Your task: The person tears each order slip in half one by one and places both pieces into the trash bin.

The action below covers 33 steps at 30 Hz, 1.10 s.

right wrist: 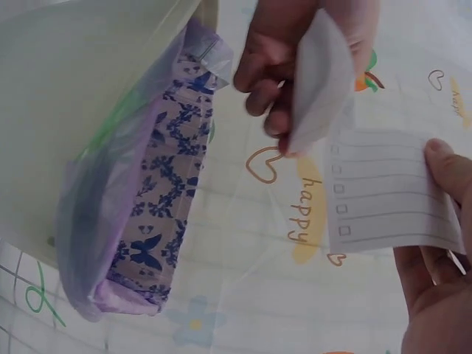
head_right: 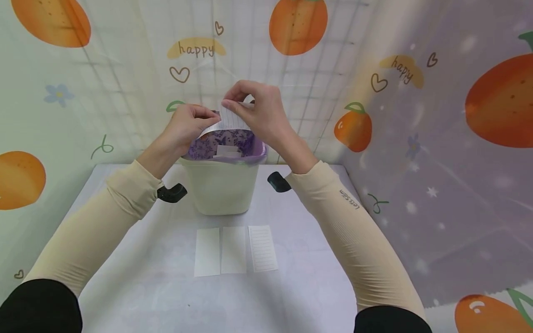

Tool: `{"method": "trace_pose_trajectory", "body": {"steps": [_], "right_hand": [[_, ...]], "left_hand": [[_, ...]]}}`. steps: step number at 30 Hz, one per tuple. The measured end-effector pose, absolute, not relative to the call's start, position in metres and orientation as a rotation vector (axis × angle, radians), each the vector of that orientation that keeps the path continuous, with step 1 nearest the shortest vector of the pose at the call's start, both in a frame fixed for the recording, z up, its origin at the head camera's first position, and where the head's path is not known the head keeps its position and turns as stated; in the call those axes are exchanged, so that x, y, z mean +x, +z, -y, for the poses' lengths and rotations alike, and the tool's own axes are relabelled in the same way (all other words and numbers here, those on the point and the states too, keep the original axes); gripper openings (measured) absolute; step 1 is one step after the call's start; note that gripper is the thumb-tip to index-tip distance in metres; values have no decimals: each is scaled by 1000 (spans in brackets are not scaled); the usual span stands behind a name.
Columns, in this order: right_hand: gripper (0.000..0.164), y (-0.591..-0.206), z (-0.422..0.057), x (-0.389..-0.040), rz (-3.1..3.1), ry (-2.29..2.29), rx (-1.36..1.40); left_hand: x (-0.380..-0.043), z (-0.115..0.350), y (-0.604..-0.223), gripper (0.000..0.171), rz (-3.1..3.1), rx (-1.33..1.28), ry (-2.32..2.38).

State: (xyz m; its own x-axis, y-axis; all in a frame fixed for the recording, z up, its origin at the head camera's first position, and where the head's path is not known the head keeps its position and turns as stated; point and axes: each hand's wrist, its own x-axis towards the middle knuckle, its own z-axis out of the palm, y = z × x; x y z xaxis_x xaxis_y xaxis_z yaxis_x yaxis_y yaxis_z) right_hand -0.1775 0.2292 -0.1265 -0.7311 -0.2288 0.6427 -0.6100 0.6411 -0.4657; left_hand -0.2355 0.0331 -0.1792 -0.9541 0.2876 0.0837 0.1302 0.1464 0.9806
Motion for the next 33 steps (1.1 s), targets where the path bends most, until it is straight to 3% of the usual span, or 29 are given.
{"method": "trace_pose_trajectory", "body": {"steps": [22,33], "right_hand": [[14,-115,-231,-162,2145,818,677],[10,-122,-228,-172,2231,717,635]], "left_hand": [[-232,-43,-180,14,-2793,643,1601],[-234,-50,-186,13,-2989,621,1485]]}}
